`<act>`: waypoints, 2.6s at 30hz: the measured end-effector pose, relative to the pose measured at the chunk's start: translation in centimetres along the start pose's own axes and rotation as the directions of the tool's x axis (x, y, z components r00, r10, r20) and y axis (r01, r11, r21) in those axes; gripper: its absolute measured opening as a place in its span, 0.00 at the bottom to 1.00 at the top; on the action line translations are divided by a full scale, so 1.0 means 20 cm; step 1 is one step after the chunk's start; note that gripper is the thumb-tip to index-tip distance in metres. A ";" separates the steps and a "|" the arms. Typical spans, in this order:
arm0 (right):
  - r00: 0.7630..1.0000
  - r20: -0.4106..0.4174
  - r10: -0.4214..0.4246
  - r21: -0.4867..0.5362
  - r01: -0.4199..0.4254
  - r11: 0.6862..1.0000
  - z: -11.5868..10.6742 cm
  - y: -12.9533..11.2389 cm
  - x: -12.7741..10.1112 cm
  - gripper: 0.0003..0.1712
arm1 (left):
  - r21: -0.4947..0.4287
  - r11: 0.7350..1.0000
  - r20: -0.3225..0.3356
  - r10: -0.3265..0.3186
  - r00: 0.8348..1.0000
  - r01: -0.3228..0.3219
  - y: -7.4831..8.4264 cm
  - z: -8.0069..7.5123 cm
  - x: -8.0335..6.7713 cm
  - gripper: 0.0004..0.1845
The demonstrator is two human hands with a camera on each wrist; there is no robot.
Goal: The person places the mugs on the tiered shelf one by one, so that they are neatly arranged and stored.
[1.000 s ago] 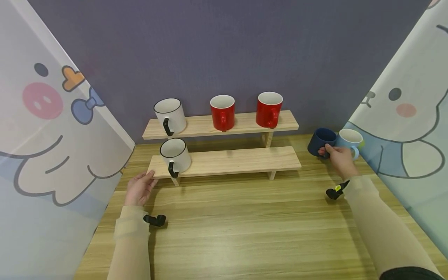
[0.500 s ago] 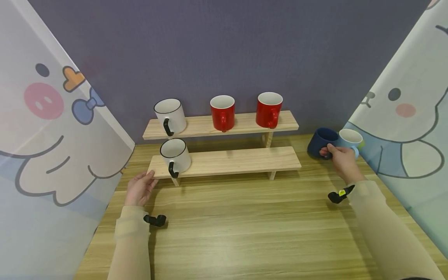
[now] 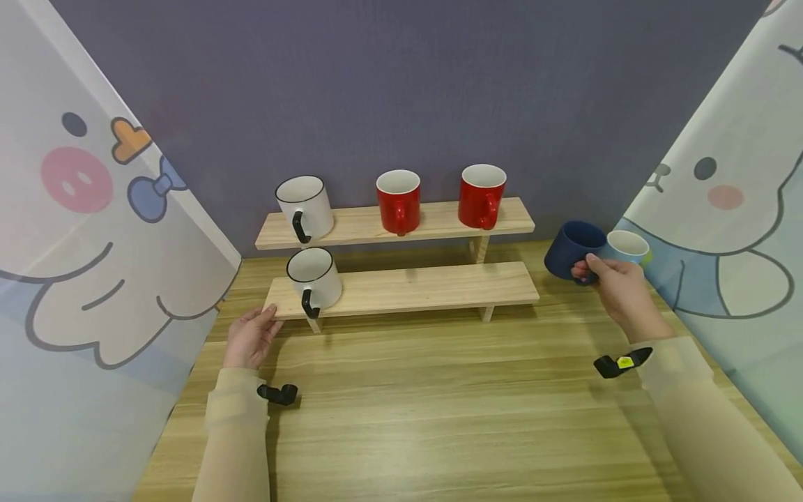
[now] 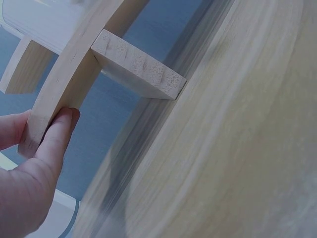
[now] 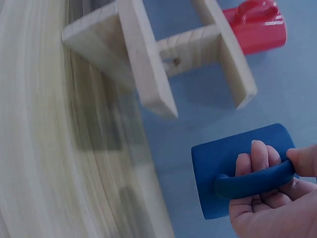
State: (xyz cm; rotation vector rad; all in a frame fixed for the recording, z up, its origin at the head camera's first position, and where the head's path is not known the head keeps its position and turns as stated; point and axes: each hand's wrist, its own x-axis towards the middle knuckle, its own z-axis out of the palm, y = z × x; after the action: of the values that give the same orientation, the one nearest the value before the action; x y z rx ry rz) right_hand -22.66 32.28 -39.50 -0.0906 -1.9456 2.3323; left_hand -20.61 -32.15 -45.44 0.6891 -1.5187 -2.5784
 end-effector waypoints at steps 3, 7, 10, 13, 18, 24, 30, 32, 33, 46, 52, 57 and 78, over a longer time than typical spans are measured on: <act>1.000 0.015 -0.016 0.002 0.016 1.000 0.02 -0.01 -0.04 0.16 | 0.005 1.000 0.003 -0.004 1.000 0.004 0.00 0.00 0.00 0.25; 0.999 0.031 -0.026 0.043 0.024 0.999 0.05 -0.04 -0.09 0.15 | 0.006 1.000 0.011 0.002 1.000 -0.002 0.00 0.01 -0.01 0.24; 0.998 0.046 -0.043 0.038 0.042 0.998 0.09 -0.06 -0.14 0.14 | 0.002 1.000 0.016 0.007 1.000 -0.007 0.00 0.01 -0.01 0.21; 0.995 0.074 -0.068 0.025 0.066 0.997 0.13 -0.07 -0.18 0.13 | 0.003 1.000 0.016 0.009 1.000 -0.009 0.00 0.00 -0.01 0.19; 0.990 0.124 -0.066 0.025 0.063 0.998 0.20 -0.09 -0.23 0.13 | 0.000 1.000 0.013 0.006 1.000 -0.006 0.00 0.00 -0.01 0.20; 0.984 0.171 -0.057 0.027 0.053 0.998 0.27 -0.10 -0.29 0.13 | -0.002 1.000 0.015 0.006 1.000 -0.006 0.00 -0.01 0.00 0.23; 0.973 0.219 -0.072 -0.047 0.084 0.995 0.36 -0.10 -0.33 0.16 | 0.019 1.000 0.017 0.011 1.000 -0.011 0.00 -0.01 0.00 0.31; 0.970 0.237 -0.062 -0.079 0.083 0.993 0.40 -0.09 -0.35 0.18 | 0.020 1.000 0.015 0.011 1.000 -0.011 0.00 -0.01 0.00 0.31; 0.969 0.240 -0.054 -0.092 0.078 0.993 0.42 -0.09 -0.35 0.18 | 0.020 1.000 0.016 0.011 1.000 -0.011 0.00 -0.01 0.00 0.31; 0.960 0.277 0.030 -0.202 0.028 0.979 0.74 0.02 -0.39 0.21 | 0.029 1.000 0.009 0.010 1.000 -0.011 0.00 -0.01 0.00 0.24; 0.950 0.314 0.006 -0.198 0.059 0.978 0.90 0.07 -0.38 0.19 | 0.010 1.000 0.015 0.018 1.000 -0.018 -0.01 -0.01 0.00 0.19; 0.951 0.308 0.015 -0.193 0.047 0.980 1.05 0.12 -0.39 0.18 | 0.011 1.000 0.018 0.016 1.000 -0.016 -0.01 -0.01 0.00 0.26; 0.991 0.104 -0.085 -0.152 0.100 0.983 1.47 0.31 -0.36 0.16 | 0.013 1.000 0.027 0.010 1.000 -0.010 0.00 -0.01 0.00 0.33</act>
State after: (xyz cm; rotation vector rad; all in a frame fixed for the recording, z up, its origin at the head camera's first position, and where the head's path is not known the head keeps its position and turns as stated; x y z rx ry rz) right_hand -19.13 1.62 -40.47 0.1008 -2.1280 2.1612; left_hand -20.61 -32.29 -45.58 0.6494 -1.5435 -2.5833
